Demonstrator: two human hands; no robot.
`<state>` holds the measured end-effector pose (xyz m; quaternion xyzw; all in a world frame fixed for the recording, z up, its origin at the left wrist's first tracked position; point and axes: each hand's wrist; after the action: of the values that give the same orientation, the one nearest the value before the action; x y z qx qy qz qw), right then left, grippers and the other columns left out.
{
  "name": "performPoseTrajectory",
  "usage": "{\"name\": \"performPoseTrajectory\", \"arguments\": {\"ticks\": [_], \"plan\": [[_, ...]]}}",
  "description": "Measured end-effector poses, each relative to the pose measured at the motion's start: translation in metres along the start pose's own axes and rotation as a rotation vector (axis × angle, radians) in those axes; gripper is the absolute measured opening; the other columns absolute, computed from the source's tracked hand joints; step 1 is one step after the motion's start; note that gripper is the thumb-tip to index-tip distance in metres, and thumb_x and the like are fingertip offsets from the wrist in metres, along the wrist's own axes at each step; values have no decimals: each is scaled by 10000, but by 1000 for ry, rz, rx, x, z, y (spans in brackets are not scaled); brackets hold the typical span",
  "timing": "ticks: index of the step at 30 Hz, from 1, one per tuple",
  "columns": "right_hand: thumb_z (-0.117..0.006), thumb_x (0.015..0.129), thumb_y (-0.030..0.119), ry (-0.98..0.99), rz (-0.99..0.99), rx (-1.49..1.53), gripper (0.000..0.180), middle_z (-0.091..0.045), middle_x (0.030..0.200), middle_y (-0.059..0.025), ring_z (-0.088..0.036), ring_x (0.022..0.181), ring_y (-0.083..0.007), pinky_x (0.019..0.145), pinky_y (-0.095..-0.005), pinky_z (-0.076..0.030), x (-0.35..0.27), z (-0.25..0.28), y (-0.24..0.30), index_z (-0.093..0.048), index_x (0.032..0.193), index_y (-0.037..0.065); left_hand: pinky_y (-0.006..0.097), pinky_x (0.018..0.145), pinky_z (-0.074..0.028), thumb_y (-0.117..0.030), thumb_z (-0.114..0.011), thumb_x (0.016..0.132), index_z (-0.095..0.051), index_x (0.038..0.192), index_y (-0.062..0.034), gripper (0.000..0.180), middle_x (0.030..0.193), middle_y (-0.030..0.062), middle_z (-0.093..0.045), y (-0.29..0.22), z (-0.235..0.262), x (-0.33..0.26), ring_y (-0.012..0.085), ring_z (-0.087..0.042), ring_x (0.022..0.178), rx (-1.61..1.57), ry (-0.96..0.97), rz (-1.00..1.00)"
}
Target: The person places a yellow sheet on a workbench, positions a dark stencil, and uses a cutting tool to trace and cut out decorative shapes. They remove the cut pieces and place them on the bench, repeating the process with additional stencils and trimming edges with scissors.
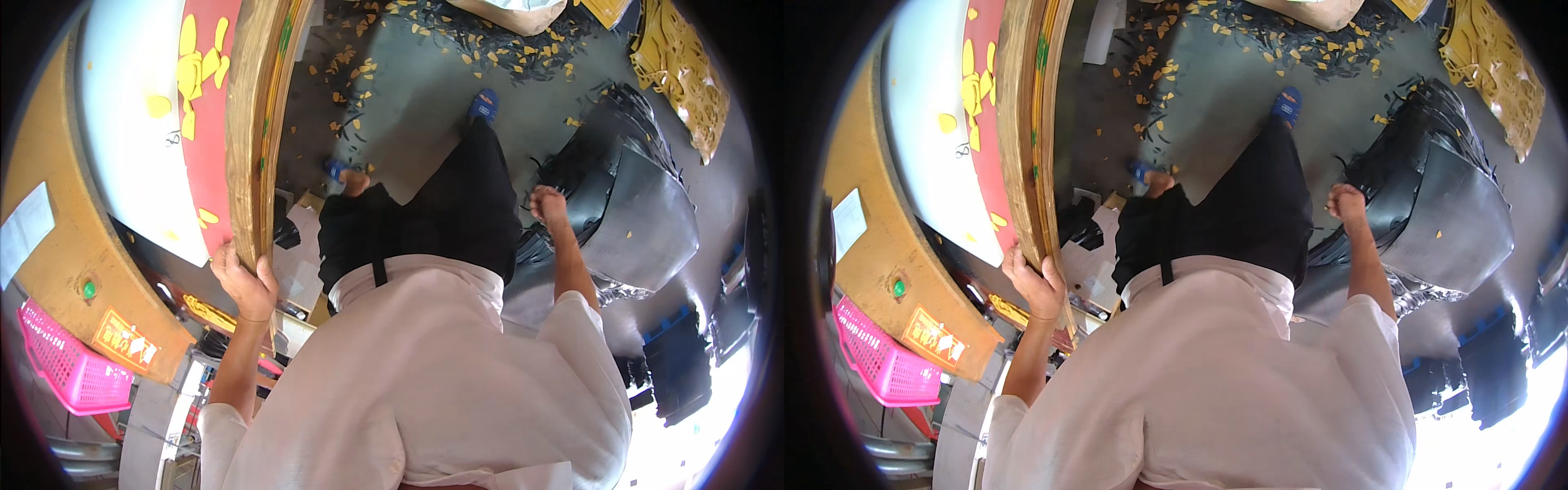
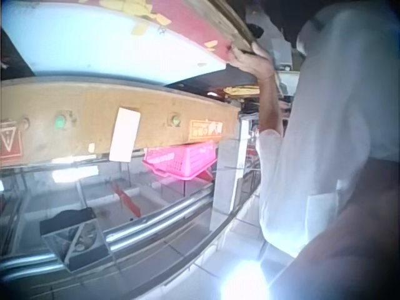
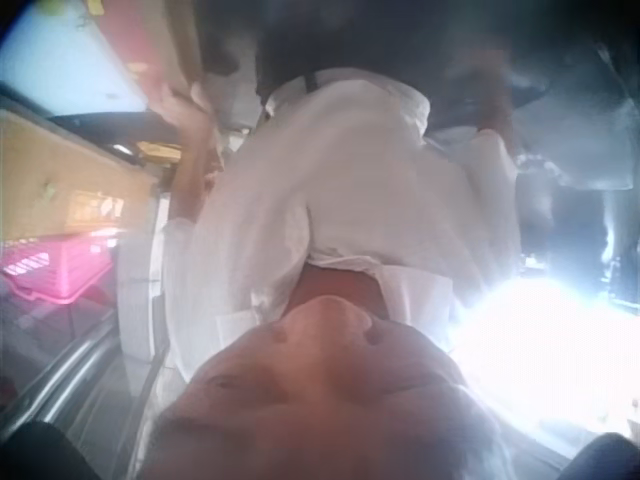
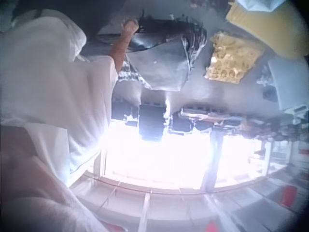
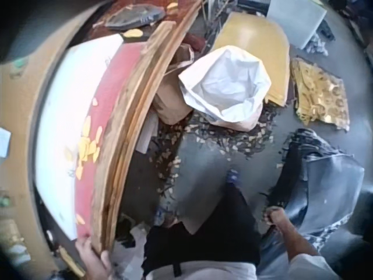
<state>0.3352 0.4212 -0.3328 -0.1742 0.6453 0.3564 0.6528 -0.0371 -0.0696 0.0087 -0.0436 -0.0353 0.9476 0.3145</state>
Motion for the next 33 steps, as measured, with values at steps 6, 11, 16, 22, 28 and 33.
{"name": "performPoseTrajectory", "arguments": {"ticks": [6,11,16,22,28,33], "plan": [[-657,1036,204,44,95,31,175,-659,827,5,-621,665,-91,566,-238,-507,-2,-24,94,-701,1125,61,582,1037,-392,-264,-641,995,-406,1466,39,608,1311,306,-498,6,-2,7,469,-485,1185,38,3,-38],[-630,1037,173,117,65,-93,128,-641,807,18,-602,653,-85,547,-236,-482,26,-40,129,-697,1102,86,577,983,-434,-253,-647,982,-401,1464,38,615,1283,301,-511,7,-6,10,466,-514,1131,49,-10,-24],[-627,1037,171,146,43,-189,100,-624,821,17,-563,633,-86,531,-235,-455,34,-60,155,-673,1056,84,574,968,-442,-251,-651,975,-400,1465,33,620,1258,295,-518,10,-8,10,460,-521,1113,36,15,-4],[-599,1029,171,161,135,10,120,-582,781,21,-550,631,-103,520,-271,-418,14,-72,142,-649,956,91,586,1054,-416,-193,-674,927,-432,1449,38,621,1308,313,-507,12,-8,13,493,-503,1185,73,7,67],[-581,984,165,38,144,127,154,-521,682,4,-511,539,-131,455,-295,-368,44,-39,58,-591,838,117,585,1100,-390,-178,-649,949,-414,1469,65,621,1368,341,-483,8,-7,14,518,-485,1252,88,-23,8],[-617,962,125,-39,50,22,120,-584,642,-59,-559,473,-211,413,-382,-425,23,-13,-27,-685,885,64,594,1051,-405,-193,-665,954,-439,1422,66,580,1324,336,-496,3,-7,16,520,-506,1201,64,-48,27]]}}
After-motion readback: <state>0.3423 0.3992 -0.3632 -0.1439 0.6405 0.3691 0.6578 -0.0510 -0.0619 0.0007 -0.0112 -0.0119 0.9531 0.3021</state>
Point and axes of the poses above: each hand's wrist, its own x-axis towards the middle knuckle, its own z-axis out of the back of the hand, y = z × x
